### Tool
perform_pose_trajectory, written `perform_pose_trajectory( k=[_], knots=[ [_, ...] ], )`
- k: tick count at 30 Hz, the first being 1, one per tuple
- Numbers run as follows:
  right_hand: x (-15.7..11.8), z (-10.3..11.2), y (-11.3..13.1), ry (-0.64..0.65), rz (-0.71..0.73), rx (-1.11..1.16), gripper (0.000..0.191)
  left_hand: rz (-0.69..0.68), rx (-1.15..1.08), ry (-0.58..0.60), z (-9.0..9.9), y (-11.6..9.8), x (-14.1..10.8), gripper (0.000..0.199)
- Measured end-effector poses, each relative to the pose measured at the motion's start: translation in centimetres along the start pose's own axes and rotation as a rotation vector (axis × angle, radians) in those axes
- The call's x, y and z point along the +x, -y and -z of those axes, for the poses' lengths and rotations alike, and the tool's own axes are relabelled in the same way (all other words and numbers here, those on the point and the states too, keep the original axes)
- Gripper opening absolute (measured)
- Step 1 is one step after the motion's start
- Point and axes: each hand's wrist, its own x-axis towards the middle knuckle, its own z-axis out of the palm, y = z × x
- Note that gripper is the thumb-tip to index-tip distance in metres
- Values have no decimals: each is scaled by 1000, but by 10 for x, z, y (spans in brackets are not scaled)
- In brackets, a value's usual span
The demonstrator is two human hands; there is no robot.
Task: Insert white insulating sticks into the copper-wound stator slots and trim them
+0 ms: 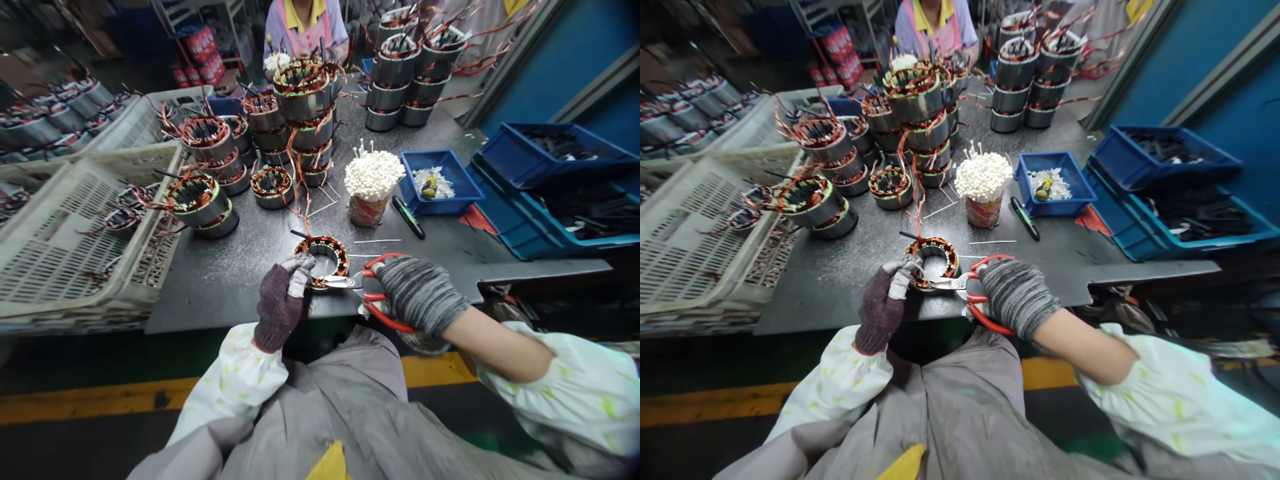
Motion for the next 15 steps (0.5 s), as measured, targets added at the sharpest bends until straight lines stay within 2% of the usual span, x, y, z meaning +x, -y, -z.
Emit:
perform_pose_trajectory(
  k=[2,5,7,9,12,13,15],
  knots=[
    [3,3,4,36,10,-21,52,-7,3,-1,0,2,-1,28],
    [8,2,0,160,-45,-46,48,-39,23,13,4,-1,-2,28],
    [14,-2,-11,186,-130,-33,48,-128,102,29,9,-9,-2,27],
    [22,-6,-25,171,-247,-38,47,-262,241,64,11,-20,0,28],
    [32,-13,-44,133,-384,-68,45,-389,422,180,4,-35,8,47],
    [33,-15,-47,83,-388,-62,44,-399,459,233,0,-37,12,51],
    [34,-21,-44,-89,-332,-11,40,-387,518,336,-10,-37,19,46]
  ],
)
